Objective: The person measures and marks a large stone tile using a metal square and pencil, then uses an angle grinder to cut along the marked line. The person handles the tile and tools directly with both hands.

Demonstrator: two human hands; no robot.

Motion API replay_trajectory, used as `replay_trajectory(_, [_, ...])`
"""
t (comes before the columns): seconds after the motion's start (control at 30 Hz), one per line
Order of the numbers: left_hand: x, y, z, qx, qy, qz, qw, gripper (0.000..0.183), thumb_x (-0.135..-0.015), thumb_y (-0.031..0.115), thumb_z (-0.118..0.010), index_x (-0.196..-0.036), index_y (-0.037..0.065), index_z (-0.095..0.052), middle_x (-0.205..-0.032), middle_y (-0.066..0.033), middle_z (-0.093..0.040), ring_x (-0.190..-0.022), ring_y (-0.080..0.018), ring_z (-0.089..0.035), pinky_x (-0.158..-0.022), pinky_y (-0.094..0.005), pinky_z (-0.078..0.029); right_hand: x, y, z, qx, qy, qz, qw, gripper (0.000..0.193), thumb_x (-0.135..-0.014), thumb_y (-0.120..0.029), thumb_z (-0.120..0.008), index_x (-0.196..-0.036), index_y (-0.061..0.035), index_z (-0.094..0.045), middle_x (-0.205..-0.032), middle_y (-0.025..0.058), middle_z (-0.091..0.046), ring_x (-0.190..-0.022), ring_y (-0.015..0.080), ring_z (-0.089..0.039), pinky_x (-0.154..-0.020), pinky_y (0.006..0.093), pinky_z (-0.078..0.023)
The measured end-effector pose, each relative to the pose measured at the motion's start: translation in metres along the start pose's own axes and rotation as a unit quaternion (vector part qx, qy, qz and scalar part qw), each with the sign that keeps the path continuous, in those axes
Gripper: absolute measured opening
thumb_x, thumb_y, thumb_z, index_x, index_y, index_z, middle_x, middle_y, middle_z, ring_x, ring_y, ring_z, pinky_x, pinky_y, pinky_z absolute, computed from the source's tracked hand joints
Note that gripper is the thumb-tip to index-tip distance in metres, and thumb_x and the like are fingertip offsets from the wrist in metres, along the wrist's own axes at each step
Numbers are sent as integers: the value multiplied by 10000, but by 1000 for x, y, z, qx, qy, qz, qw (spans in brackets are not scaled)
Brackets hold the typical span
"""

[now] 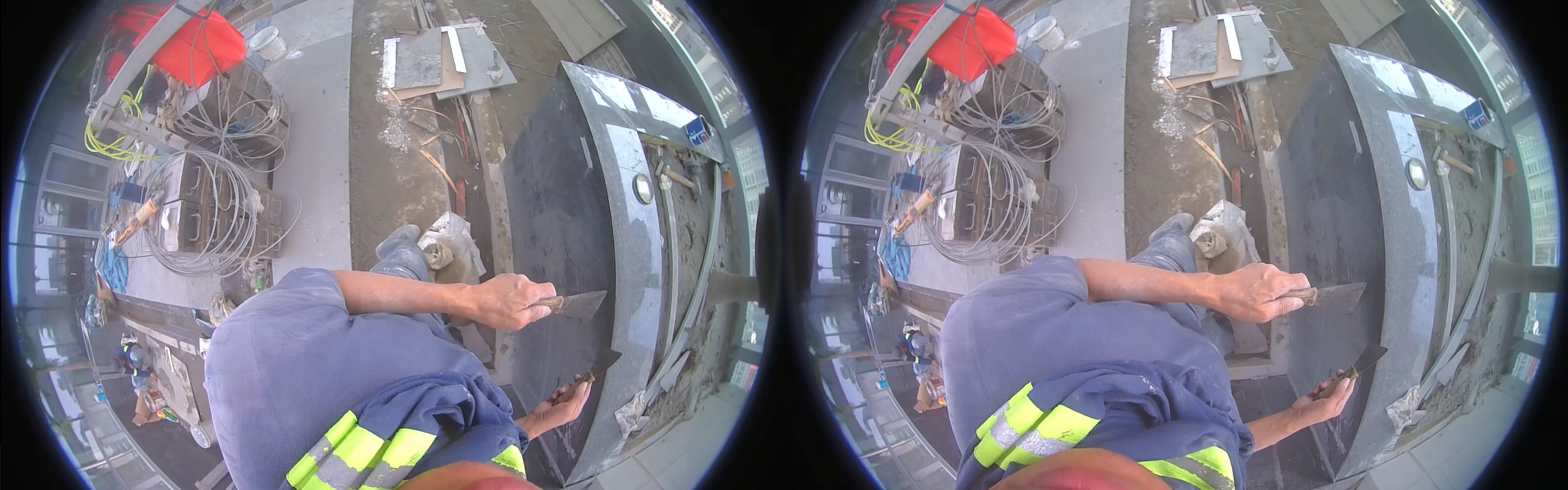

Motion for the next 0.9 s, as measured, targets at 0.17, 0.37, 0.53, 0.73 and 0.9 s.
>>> replay_trajectory(0.17, [-78, -31, 93, 74, 140, -149, 976, 306, -1027, 270, -700, -1111, -23, -680, -722, -234, -702, -693, -423, -728, -655, -495, -542, -75, -117, -145, 111, -42, 202, 972, 281, -1078, -244, -640, -1234, -28, -727, -1045, 35, -722, -667, 53, -528, -513, 217, -331])
replay_trajectory(0.37, [-28, -196, 257, 51, 332, -110, 935, 374, -961, 317, -706, -1059, -44, -698, -678, -276, -679, -674, -475, -716, -642, -534, -557, -98, 3, -409, 214, -129, 173, 953, 378, -1079, -345, -665, -1310, -45, -667, -1076, 73, -749, -611, 74, -529, -462, 235, -343])
replay_trajectory(0.53, [100, -329, 365, 104, 480, 70, 868, 406, -991, 272, -675, -1261, -30, -656, -767, -281, -703, -785, -484, -726, -732, -564, -557, 16, 90, -644, 333, -403, 211, 826, 461, -1086, -335, -662, -1417, -23, -586, -1008, 66, -710, -616, 61, -518, -467, 225, -342])
replay_trajectory(0.73, [279, -451, 381, 148, 704, 183, 670, 337, -1101, 260, -587, -1371, 60, -612, -983, -260, -753, -963, -495, -725, -822, -574, -546, 112, 214, -850, 474, -623, 285, 552, 529, -1097, -267, -619, -1542, 13, -572, -1298, 159, -730, -1061, 222, -704, -832, 351, -566])
replay_trajectory(0.9, [415, -473, 312, 233, 760, 395, 461, 397, -1092, 353, -612, -1328, 38, -669, -1044, -285, -768, -982, -513, -720, -857, -560, -549, 288, 320, -931, 403, -779, 344, 336, 513, -1092, -217, -626, -1552, 1, -565, -1462, 225, -675, -1247, 312, -691, -1060, 414, -537])
Point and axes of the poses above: each hand's wrist, its own x-axis away from the middle knuckle, its own z-axis out of the back of the hand, y = z × x, the point moved 10 cm from there along -x, towards the middle knuckle
